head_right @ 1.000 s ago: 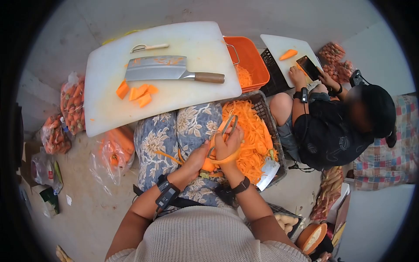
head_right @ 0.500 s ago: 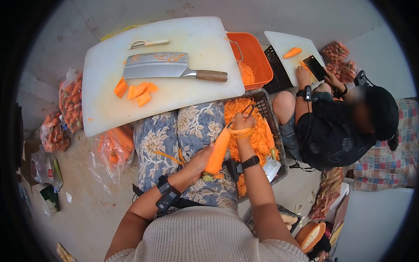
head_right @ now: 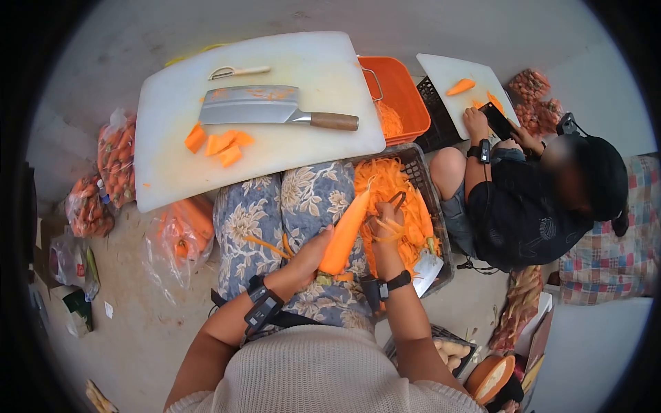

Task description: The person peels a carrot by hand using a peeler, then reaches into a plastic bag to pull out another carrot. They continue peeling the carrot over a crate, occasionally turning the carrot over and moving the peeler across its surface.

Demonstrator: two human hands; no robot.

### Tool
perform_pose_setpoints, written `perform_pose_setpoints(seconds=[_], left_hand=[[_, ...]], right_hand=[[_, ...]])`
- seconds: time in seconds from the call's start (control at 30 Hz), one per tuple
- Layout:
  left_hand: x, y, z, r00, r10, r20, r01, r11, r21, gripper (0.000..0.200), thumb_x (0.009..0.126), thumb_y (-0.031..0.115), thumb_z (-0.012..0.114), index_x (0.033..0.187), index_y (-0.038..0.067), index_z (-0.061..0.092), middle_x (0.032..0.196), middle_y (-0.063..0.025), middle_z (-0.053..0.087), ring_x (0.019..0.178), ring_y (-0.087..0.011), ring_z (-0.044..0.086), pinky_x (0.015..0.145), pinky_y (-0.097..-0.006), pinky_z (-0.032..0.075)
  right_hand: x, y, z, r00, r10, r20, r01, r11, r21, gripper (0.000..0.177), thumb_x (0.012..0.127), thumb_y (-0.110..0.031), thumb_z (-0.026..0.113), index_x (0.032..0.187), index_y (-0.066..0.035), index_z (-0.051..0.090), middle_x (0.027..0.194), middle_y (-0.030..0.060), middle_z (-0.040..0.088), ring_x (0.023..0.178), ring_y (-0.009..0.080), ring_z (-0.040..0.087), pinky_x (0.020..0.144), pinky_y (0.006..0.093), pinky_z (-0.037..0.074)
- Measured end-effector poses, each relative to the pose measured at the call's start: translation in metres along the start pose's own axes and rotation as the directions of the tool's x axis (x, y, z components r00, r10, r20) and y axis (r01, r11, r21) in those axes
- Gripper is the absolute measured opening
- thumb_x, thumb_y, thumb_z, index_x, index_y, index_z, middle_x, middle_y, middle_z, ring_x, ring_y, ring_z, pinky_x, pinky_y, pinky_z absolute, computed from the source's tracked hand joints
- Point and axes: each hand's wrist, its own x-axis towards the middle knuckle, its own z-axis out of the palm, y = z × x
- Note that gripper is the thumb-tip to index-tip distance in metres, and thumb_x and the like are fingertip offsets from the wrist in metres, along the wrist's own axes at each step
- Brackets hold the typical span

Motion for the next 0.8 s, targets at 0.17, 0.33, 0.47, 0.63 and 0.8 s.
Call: perform_pose_setpoints(seconds=[0.17,0.33,0.47,0.63,0.8], left_hand=[[0.004,-0.006,0.000,0.995,0.101,0.022,-0.101,0.995,-0.015,0.045,0.095,0.039,0.026,0.114,0.001,0.043,0.096,-0.0117,0.057,0.077,-0.0189,0.061,0.064,-0.0307,0.052],[0.012,-0.015,-0.007,0.987,0.158,-0.020,-0.158,0.987,-0.014,0.045,0.096,0.035,0.026,0.118,-0.001,0.043,0.110,-0.0116,0.053,0.098,-0.0170,0.054,0.083,-0.0280,0.044],[0.015,-0.017,-0.007,0.988,0.140,-0.065,-0.136,0.989,0.053,0.047,0.096,0.035,0.027,0.117,-0.002,0.046,0.114,-0.0121,0.051,0.105,-0.0160,0.048,0.090,-0.0262,0.036],[0.018,-0.014,-0.012,0.985,0.166,-0.040,-0.157,0.971,0.183,0.042,0.096,0.036,0.028,0.111,0.000,0.045,0.097,-0.0102,0.056,0.080,-0.0148,0.058,0.070,-0.0256,0.049],[0.014,-0.018,-0.006,0.985,0.166,-0.052,-0.144,0.946,0.289,0.042,0.095,0.037,0.031,0.107,0.000,0.046,0.087,-0.0094,0.057,0.068,-0.0148,0.058,0.055,-0.0268,0.050]], right_hand=[[-0.066,-0.004,0.028,0.943,-0.302,0.142,0.320,0.939,-0.129,0.022,0.076,-0.012,0.059,0.092,-0.002,0.047,0.091,0.0076,0.052,0.072,0.0138,0.053,0.062,0.0241,0.044],[-0.086,-0.004,0.045,0.653,-0.660,0.372,0.728,0.409,-0.551,0.026,0.070,-0.010,0.063,0.085,0.002,0.045,0.100,0.0167,0.044,0.101,0.0300,0.041,0.084,0.0360,0.037],[-0.082,-0.008,0.047,0.766,-0.572,0.294,0.624,0.550,-0.555,0.027,0.070,-0.011,0.063,0.085,0.003,0.045,0.104,0.0175,0.043,0.103,0.0313,0.041,0.086,0.0363,0.036],[-0.070,-0.008,0.049,0.720,-0.633,0.285,0.653,0.478,-0.587,0.027,0.070,-0.012,0.062,0.084,0.003,0.044,0.102,0.0177,0.044,0.103,0.0338,0.040,0.087,0.0384,0.034],[-0.016,-0.007,0.041,0.739,-0.648,0.184,0.589,0.490,-0.642,0.025,0.069,-0.013,0.062,0.081,0.002,0.045,0.091,0.0164,0.047,0.097,0.0326,0.042,0.082,0.0386,0.036]])
